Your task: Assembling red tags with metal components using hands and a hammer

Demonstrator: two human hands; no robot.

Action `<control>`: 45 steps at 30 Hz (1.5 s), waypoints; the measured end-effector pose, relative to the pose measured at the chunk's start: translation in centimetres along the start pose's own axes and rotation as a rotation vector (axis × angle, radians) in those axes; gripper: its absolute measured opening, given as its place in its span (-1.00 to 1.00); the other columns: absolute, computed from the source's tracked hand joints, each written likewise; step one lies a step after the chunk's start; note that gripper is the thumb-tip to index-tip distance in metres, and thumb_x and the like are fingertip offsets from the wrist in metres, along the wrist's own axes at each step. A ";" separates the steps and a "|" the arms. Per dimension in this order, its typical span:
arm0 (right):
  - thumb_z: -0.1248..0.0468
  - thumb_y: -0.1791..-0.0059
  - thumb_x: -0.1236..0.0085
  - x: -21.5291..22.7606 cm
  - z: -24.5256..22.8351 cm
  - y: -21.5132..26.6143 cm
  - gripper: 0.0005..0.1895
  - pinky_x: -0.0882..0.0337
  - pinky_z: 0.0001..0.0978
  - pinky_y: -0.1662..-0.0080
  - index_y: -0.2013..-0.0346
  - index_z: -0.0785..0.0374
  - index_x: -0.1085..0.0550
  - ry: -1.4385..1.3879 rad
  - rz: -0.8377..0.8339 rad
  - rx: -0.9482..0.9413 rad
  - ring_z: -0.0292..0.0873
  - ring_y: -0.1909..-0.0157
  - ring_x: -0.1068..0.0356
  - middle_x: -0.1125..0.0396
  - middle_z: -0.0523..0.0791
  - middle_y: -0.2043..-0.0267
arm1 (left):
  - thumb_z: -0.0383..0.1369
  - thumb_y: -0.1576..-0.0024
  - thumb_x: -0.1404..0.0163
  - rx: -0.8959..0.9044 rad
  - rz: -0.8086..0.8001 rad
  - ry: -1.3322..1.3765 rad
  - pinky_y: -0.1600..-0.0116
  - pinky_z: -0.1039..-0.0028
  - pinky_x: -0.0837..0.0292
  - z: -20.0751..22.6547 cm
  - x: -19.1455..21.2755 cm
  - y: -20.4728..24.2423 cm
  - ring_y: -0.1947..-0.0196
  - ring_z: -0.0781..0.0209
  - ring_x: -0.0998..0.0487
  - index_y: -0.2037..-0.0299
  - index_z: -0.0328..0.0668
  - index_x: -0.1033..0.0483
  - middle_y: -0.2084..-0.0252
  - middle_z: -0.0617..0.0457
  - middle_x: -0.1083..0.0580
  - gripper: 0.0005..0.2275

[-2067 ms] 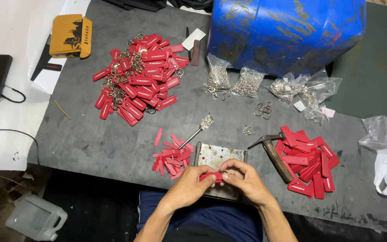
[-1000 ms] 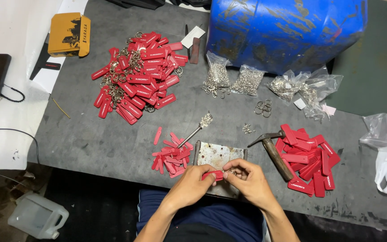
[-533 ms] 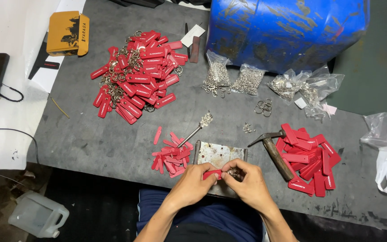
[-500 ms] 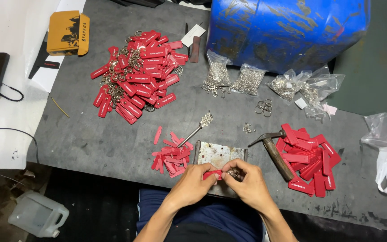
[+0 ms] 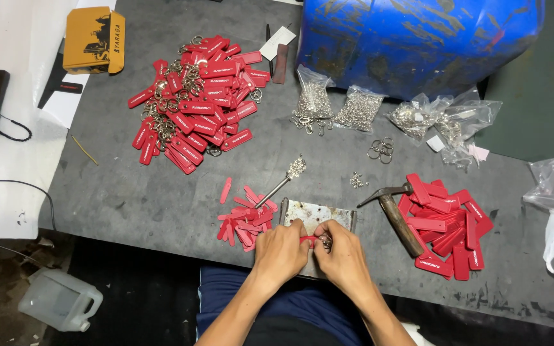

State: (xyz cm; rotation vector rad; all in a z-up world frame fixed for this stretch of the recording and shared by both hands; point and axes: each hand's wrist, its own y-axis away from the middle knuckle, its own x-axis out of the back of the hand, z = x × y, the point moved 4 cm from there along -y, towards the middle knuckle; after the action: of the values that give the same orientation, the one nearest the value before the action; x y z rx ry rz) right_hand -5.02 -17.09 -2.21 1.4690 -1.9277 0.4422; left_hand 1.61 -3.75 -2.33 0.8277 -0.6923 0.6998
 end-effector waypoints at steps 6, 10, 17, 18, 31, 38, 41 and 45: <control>0.12 0.09 -0.12 0.5 0.0 -0.9 -0.85 -0.38 0.04 0.17 0.29 0.02 -0.42 0.350 -0.116 -0.058 0.01 0.10 -0.29 -0.47 -0.22 0.24 | -0.21 -0.07 -0.03 0.033 -0.037 0.017 0.21 -0.06 -0.42 -0.2 0.1 -0.9 0.21 -0.37 -0.58 0.18 0.02 -0.51 0.32 -0.12 -0.59 -0.83; 0.08 0.08 -0.14 1.4 -0.6 -1.9 -0.86 -0.39 -0.02 0.12 0.28 -0.04 -0.45 0.383 -0.128 -0.053 -0.02 0.05 -0.27 -0.40 -0.22 0.25 | -0.21 -0.03 -0.03 0.074 -0.041 0.036 0.19 -0.04 -0.41 0.3 1.6 -0.9 0.20 -0.37 -0.57 0.27 0.06 -0.49 0.32 -0.12 -0.60 -0.87; 0.04 0.16 -0.31 2.3 -0.9 -3.8 -0.85 -0.28 -0.15 -0.05 0.45 -0.03 -0.55 0.364 -0.328 -0.179 -0.01 -0.04 -0.22 -0.13 -0.17 0.15 | -0.22 -0.11 -0.01 0.102 -0.184 0.212 -0.09 0.00 -0.44 0.9 3.9 -0.4 0.04 -0.41 -0.59 0.28 -0.10 -0.53 0.27 -0.25 -0.59 -0.83; 0.02 0.17 -0.31 2.2 -0.8 -4.0 -0.84 -0.25 -0.17 -0.04 0.47 -0.04 -0.55 0.365 -0.337 -0.173 -0.02 -0.04 -0.21 -0.12 -0.18 0.16 | -0.22 -0.11 0.00 0.100 -0.179 0.221 -0.11 0.00 -0.43 0.9 4.0 -0.3 0.03 -0.41 -0.59 0.28 -0.10 -0.54 0.27 -0.26 -0.59 -0.84; 0.20 0.02 -0.22 1.6 0.2 -11.6 -0.90 -0.44 -0.14 0.03 0.27 0.10 -0.61 0.165 -0.014 0.245 0.06 0.10 -0.47 -0.46 -0.04 0.32 | -0.21 -0.11 -0.01 0.038 -0.145 0.220 -0.06 -0.04 -0.44 0.2 3.0 -0.1 0.06 -0.42 -0.60 0.30 -0.11 -0.53 0.31 -0.32 -0.58 -0.83; 0.32 -0.04 -0.17 -0.4 -0.4 -15.3 -0.89 -0.48 -0.22 0.03 0.17 0.14 -0.61 0.159 0.088 0.378 0.00 0.09 -0.47 -0.48 -0.06 0.25 | -0.20 -0.11 -0.02 0.007 -0.134 0.234 0.00 -0.04 -0.46 -0.1 3.0 -0.3 0.10 -0.44 -0.61 0.31 -0.09 -0.52 0.34 -0.32 -0.57 -0.83; 0.26 -0.03 -0.17 -1.0 0.0 -17.3 -0.88 -0.42 -0.22 0.03 0.22 0.20 -0.61 0.099 0.098 0.301 -0.03 0.14 -0.47 -0.50 -0.06 0.25 | -0.18 -0.08 -0.04 0.029 -0.099 0.179 0.07 -0.04 -0.42 -0.7 1.1 -1.1 0.13 -0.42 -0.58 0.28 -0.02 -0.51 0.32 -0.23 -0.58 -0.84; 0.25 0.02 -0.09 -1.8 -0.5 -19.0 -0.82 -0.35 -0.07 0.11 0.43 0.29 -0.54 0.173 0.017 0.187 0.11 0.23 -0.44 -0.49 0.01 0.33 | -0.17 -0.05 -0.06 0.042 -0.067 0.117 0.15 -0.05 -0.39 -1.1 -0.1 -1.6 0.15 -0.36 -0.55 0.24 0.08 -0.51 0.30 -0.12 -0.59 -0.85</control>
State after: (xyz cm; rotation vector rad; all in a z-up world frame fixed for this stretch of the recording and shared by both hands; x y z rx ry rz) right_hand 13.27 -21.37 -5.47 1.4786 -1.8016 0.7498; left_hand 3.03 -3.64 -3.62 0.8378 -0.5442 0.6982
